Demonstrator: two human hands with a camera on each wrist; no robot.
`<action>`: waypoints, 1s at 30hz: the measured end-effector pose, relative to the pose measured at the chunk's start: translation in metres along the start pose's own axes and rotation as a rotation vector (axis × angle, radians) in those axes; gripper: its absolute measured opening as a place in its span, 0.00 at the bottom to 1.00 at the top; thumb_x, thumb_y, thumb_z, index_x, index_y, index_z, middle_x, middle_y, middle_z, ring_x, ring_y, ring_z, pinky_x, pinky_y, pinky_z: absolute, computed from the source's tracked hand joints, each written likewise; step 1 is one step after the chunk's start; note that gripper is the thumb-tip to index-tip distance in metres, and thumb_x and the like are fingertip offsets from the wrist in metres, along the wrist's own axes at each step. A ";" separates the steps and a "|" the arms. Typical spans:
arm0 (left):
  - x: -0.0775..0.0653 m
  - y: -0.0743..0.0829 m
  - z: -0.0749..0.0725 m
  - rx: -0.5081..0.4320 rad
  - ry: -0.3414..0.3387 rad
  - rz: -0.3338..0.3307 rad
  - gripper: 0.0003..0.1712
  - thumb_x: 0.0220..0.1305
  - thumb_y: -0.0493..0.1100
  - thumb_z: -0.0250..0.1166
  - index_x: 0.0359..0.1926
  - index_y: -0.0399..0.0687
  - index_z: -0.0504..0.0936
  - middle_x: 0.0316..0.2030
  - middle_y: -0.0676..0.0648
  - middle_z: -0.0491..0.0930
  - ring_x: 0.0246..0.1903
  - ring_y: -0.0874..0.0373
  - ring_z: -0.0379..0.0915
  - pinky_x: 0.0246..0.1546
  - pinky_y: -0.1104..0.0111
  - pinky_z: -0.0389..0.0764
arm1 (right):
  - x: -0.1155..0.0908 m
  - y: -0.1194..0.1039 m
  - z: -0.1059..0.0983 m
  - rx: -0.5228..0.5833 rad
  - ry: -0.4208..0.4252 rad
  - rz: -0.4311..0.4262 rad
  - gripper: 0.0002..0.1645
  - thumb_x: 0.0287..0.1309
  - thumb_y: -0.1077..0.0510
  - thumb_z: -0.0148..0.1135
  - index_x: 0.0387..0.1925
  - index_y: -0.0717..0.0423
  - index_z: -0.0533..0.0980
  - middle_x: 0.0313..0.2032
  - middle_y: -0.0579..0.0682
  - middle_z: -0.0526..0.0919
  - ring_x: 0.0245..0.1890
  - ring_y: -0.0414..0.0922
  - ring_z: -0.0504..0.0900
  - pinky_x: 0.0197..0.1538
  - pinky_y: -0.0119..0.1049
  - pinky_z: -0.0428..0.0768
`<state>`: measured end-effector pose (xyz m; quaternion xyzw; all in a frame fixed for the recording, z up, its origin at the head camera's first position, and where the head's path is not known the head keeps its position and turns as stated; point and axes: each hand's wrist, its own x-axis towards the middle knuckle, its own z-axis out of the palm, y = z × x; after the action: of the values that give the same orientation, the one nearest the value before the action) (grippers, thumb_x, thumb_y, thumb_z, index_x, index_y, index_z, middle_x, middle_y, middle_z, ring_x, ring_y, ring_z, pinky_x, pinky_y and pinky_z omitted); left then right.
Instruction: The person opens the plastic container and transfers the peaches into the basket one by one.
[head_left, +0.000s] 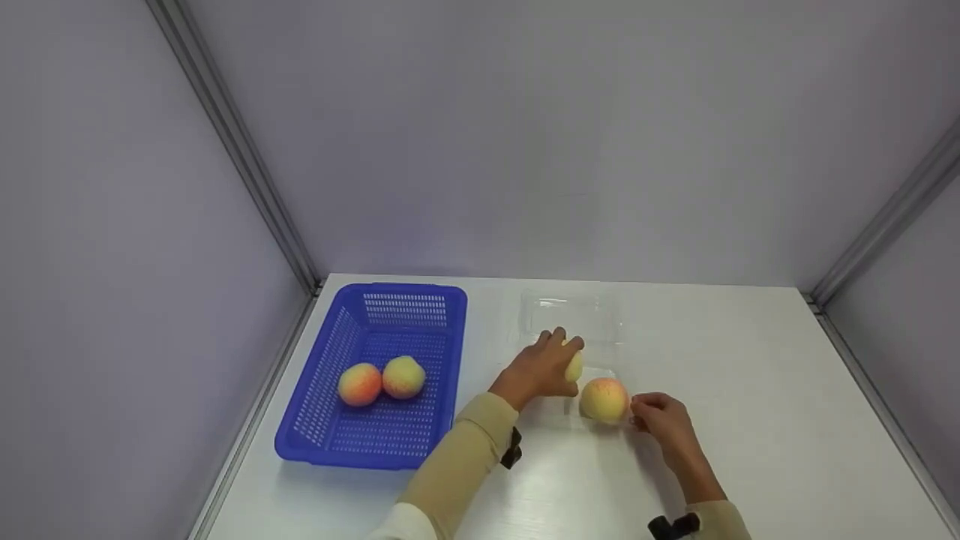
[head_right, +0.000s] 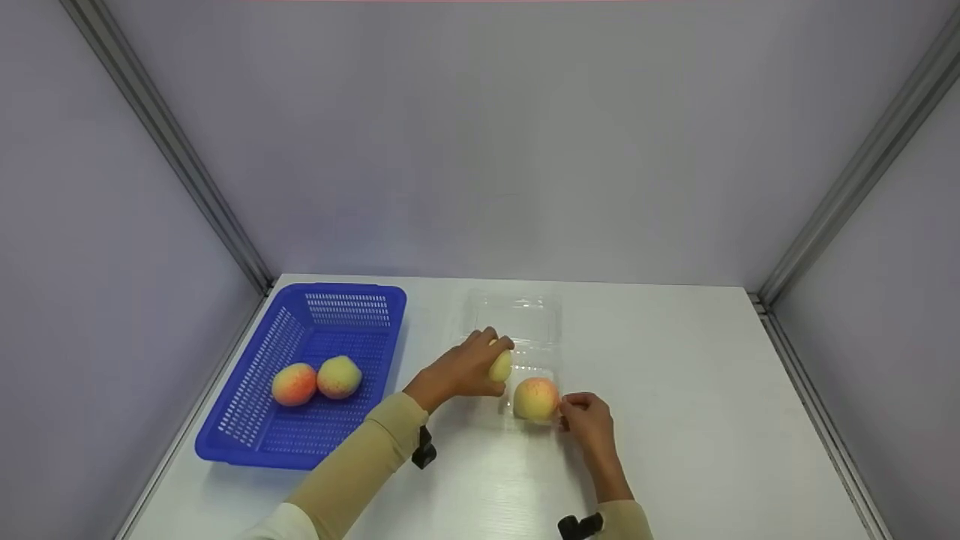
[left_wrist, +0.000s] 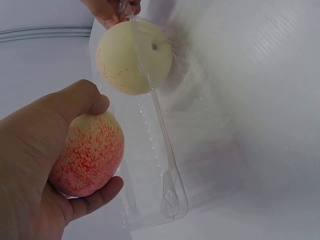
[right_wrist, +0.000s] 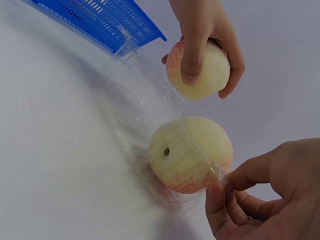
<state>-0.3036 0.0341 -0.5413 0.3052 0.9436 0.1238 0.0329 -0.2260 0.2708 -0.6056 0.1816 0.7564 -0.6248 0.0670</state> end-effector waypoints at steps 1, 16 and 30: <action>0.000 0.000 -0.001 0.002 0.001 0.001 0.37 0.57 0.51 0.77 0.66 0.55 0.74 0.56 0.45 0.74 0.49 0.55 0.71 0.41 0.64 0.84 | 0.000 0.000 0.000 -0.001 0.000 0.000 0.19 0.73 0.63 0.59 0.56 0.75 0.75 0.42 0.53 0.83 0.36 0.40 0.82 0.41 0.31 0.85; -0.002 -0.005 -0.008 -0.008 0.009 0.007 0.38 0.59 0.52 0.76 0.68 0.56 0.74 0.57 0.45 0.74 0.50 0.54 0.72 0.41 0.65 0.84 | -0.001 -0.001 -0.001 0.000 -0.001 0.003 0.20 0.73 0.62 0.59 0.57 0.76 0.74 0.43 0.54 0.83 0.37 0.41 0.83 0.41 0.32 0.85; -0.006 -0.009 -0.017 -0.036 0.023 -0.013 0.38 0.58 0.52 0.76 0.69 0.57 0.73 0.58 0.45 0.74 0.52 0.53 0.72 0.44 0.63 0.85 | -0.001 -0.002 0.001 -0.012 0.009 0.003 0.18 0.74 0.63 0.58 0.56 0.75 0.75 0.42 0.53 0.83 0.35 0.40 0.82 0.42 0.34 0.86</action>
<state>-0.3063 0.0194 -0.5274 0.2970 0.9435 0.1440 0.0281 -0.2257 0.2692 -0.6034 0.1850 0.7601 -0.6194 0.0658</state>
